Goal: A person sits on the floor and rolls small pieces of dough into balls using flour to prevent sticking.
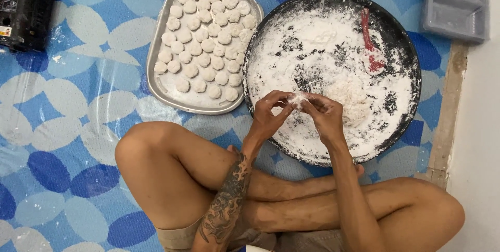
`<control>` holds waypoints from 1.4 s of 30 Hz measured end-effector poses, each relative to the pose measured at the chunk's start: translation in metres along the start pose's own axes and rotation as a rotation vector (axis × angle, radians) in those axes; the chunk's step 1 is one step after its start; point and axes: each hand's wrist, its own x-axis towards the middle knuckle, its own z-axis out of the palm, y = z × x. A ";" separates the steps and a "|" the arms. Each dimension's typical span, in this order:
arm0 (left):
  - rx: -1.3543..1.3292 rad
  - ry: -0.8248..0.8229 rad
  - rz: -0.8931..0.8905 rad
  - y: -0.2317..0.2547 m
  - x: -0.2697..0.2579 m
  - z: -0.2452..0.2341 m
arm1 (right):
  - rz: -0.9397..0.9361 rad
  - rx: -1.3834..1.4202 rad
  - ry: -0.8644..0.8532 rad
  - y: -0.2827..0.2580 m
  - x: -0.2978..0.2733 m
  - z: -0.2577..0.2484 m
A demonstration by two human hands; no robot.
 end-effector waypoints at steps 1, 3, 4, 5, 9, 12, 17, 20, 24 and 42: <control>-0.001 -0.002 -0.003 -0.001 -0.002 0.001 | 0.002 0.000 0.002 0.006 0.001 -0.003; -0.045 0.028 -0.079 -0.002 -0.004 0.002 | -0.003 0.080 0.028 0.016 0.006 -0.008; -0.046 0.028 -0.081 0.003 -0.003 -0.001 | -0.002 0.079 0.028 0.018 0.006 -0.011; -0.101 0.037 -0.133 0.008 -0.001 -0.004 | 0.019 0.117 -0.006 0.020 0.007 -0.014; -0.333 0.034 -0.240 0.010 0.002 -0.011 | 0.059 0.150 -0.096 -0.004 -0.002 -0.005; -0.359 -0.002 -0.253 0.000 0.001 -0.011 | 0.054 0.119 -0.140 -0.014 -0.005 0.004; -0.312 -0.011 -0.284 -0.003 0.001 -0.011 | 0.059 0.079 -0.128 -0.018 -0.007 0.004; -0.307 -0.007 -0.316 -0.016 -0.001 -0.009 | 0.043 0.136 -0.105 -0.005 -0.002 -0.003; -0.268 -0.026 -0.271 -0.013 -0.005 -0.009 | 0.020 0.134 -0.074 0.003 0.000 -0.005; -0.165 0.103 -0.190 -0.014 -0.008 0.003 | 0.044 0.233 -0.014 0.000 -0.010 0.007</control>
